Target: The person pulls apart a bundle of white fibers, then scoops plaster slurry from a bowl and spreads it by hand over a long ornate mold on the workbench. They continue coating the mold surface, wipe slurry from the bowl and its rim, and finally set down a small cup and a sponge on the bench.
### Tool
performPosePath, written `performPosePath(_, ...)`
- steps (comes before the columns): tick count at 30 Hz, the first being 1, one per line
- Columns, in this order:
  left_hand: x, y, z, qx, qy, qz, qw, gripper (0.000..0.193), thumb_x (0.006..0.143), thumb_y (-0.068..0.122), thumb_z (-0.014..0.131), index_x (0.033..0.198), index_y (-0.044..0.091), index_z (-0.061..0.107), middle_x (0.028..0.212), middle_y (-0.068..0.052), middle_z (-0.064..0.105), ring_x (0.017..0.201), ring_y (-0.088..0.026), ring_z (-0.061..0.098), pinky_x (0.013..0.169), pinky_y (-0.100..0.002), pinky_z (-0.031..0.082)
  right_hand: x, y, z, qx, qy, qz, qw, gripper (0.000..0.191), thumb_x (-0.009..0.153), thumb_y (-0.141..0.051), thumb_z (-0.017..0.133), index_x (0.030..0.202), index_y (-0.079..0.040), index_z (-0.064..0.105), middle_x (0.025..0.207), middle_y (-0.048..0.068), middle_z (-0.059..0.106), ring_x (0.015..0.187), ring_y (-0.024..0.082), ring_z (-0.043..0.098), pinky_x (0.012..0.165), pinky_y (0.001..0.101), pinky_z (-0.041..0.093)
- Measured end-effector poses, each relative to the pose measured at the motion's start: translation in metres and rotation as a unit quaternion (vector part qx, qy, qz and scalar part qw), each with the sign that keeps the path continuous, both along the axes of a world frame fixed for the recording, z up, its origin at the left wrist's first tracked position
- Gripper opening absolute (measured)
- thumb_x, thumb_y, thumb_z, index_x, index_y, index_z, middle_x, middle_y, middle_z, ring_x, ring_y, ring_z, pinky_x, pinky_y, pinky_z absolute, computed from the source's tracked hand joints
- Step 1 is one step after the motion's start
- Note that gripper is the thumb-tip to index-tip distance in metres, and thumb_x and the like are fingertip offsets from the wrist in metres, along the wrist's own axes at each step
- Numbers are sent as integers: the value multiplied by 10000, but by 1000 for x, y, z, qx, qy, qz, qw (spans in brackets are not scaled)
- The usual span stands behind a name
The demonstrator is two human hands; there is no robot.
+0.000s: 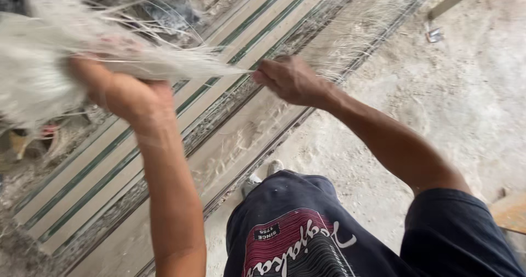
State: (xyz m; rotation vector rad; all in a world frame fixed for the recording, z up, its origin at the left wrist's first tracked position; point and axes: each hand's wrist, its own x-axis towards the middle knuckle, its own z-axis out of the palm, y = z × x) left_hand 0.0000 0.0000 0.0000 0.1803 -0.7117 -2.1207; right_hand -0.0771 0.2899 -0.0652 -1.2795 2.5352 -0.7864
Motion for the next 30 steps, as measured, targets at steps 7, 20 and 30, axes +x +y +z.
performPosePath(7, 20, -13, -16, -143, -182, 60, 971, 405, 976, 360, 665, 1155, 4, 588, 1063, -153, 657, 1006, -277, 692, 899, -502, 639, -38, 20, 2, 157, 167, -137, 964, 513, 1016, -406, 550, 1354, -24, 495, 877, 146, 621, 724, 224, 587, 710, 496, 558)
performPosePath(20, 50, -67, 19, -159, -101, 157, 969, 386, 1014, 259, 639, 1243, -41, 558, 1145, -177, 622, 989, -259, 641, 805, -451, 611, -33, -5, -16, 215, 223, 70, 948, 327, 1050, -250, 437, 1347, -147, 525, 605, 28, 498, 436, 116, 448, 389, 350, 522)
performPosePath(30, 33, -28, -22, -87, -212, 140, 963, 260, 957, 296, 602, 1028, 47, 627, 881, -128, 684, 696, -219, 693, 622, -428, 634, 7, -77, 12, -162, -147, 127, 968, 332, 1127, -317, 483, 971, -70, 640, 675, 2, 624, 525, 118, 593, 491, 386, 563)
